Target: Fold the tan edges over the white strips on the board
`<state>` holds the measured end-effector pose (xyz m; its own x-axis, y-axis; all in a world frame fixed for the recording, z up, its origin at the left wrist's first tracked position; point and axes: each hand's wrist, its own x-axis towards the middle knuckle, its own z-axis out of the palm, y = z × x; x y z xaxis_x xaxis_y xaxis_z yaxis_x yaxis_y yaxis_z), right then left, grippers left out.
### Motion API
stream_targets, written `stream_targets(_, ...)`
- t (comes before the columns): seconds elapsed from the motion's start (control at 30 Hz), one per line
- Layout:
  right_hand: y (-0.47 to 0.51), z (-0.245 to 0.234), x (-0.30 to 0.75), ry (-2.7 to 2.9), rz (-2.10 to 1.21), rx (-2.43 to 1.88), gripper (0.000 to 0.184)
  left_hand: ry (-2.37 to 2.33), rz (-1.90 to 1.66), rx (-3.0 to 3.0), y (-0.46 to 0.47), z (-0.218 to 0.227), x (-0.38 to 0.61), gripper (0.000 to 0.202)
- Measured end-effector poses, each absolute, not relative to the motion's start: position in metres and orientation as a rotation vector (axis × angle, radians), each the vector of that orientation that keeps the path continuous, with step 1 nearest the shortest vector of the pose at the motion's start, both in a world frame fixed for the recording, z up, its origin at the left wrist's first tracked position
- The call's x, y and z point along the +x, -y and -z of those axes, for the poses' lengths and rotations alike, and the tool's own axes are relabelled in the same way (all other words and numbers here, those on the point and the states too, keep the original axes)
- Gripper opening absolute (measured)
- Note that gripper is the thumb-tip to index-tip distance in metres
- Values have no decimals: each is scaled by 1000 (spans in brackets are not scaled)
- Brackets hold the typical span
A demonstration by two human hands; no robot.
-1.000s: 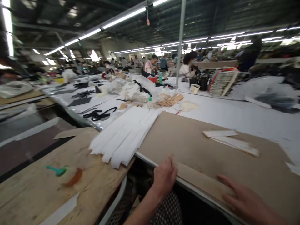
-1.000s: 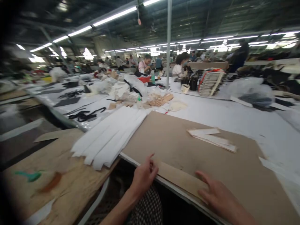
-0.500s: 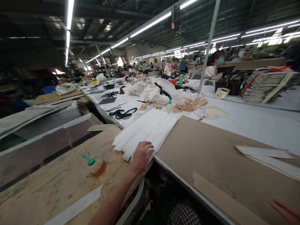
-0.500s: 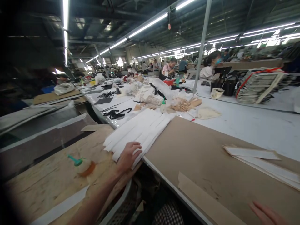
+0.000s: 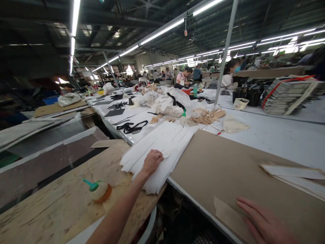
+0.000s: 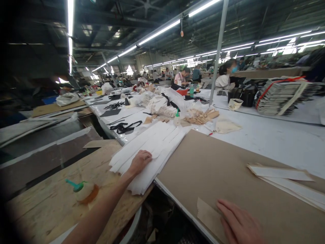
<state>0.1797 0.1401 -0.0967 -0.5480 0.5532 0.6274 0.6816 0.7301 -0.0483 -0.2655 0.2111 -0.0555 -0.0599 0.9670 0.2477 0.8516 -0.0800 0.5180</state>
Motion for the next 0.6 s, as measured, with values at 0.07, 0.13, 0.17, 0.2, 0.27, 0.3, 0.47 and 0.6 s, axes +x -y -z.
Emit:
stream_targets(0.07,-145,80,141,2368,137,-867,32,-1985,-849,1936,-214,53,-271,22)
stream_targets(0.13,-152,67,99,2412,-22,-855,33,-1985,-878,1869,-214,50,-275,25)
stream_targets(0.17,-157,61,77,2459,-121,-878,39,-1980,-895,1841,-214,48,-276,25)
stream_targets(0.2,-162,56,55,2527,-225,-881,45,-1972,-912,1818,-213,47,-277,24)
stream_targets(0.27,-176,47,13,2657,-395,-864,57,-1952,-946,1778,-211,44,-276,22)
stream_targets(0.3,-184,43,-7,2669,-413,-859,63,-1941,-964,1758,-210,43,-275,21)
stream_targets(0.47,-219,34,-77,2659,-425,-921,57,-1849,-1063,1662,-207,35,-270,17)
stream_targets(0.6,-227,38,-94,2621,-459,-1000,27,-1756,-1214,1535,-204,26,-272,14)
